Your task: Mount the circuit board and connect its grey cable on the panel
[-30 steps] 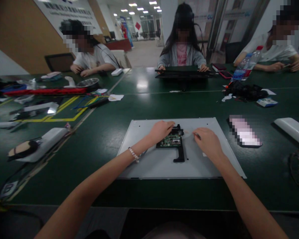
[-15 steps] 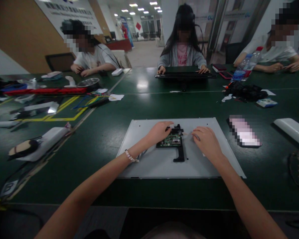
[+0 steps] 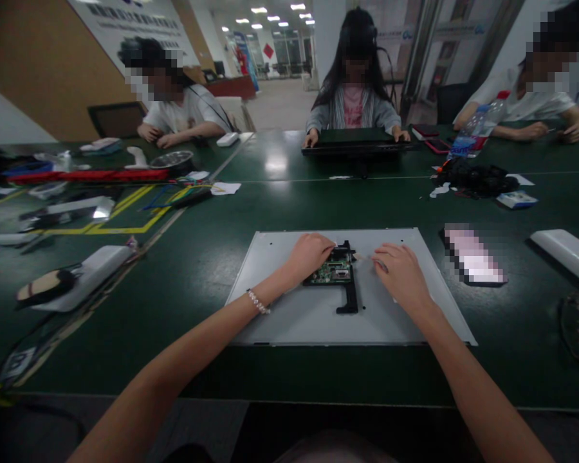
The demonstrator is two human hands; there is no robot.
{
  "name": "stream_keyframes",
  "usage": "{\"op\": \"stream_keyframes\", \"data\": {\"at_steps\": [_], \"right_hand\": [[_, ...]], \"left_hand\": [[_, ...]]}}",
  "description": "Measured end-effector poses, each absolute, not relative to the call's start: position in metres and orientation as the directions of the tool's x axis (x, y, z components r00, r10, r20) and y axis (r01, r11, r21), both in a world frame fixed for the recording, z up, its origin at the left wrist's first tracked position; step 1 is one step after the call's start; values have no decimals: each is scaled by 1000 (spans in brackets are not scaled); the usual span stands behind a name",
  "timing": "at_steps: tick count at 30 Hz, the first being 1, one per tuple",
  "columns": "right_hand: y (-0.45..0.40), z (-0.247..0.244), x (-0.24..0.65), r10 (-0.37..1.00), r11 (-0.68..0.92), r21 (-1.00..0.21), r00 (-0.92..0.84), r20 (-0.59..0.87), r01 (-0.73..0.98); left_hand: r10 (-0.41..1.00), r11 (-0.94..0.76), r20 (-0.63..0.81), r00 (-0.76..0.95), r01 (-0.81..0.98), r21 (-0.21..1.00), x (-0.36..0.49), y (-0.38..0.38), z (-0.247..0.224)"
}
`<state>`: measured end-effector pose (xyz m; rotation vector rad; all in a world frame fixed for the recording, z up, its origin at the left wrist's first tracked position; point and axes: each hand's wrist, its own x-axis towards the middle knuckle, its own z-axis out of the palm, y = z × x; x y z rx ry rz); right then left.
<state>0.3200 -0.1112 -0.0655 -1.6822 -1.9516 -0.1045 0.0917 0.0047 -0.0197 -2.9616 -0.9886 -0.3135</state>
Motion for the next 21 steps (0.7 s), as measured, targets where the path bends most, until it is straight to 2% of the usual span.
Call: {"op": "stream_keyframes", "data": {"at_steps": [9,21], "right_hand": [[-112,-63,317,886,225,-283,-75,458,932],[-116,-51,308,867,246,-240,-103,487,939]], "left_hand": [[609,-793,265,748,574,203,89,12,-30],[659,-739,245,711,553,386,89,22,-32]]}}
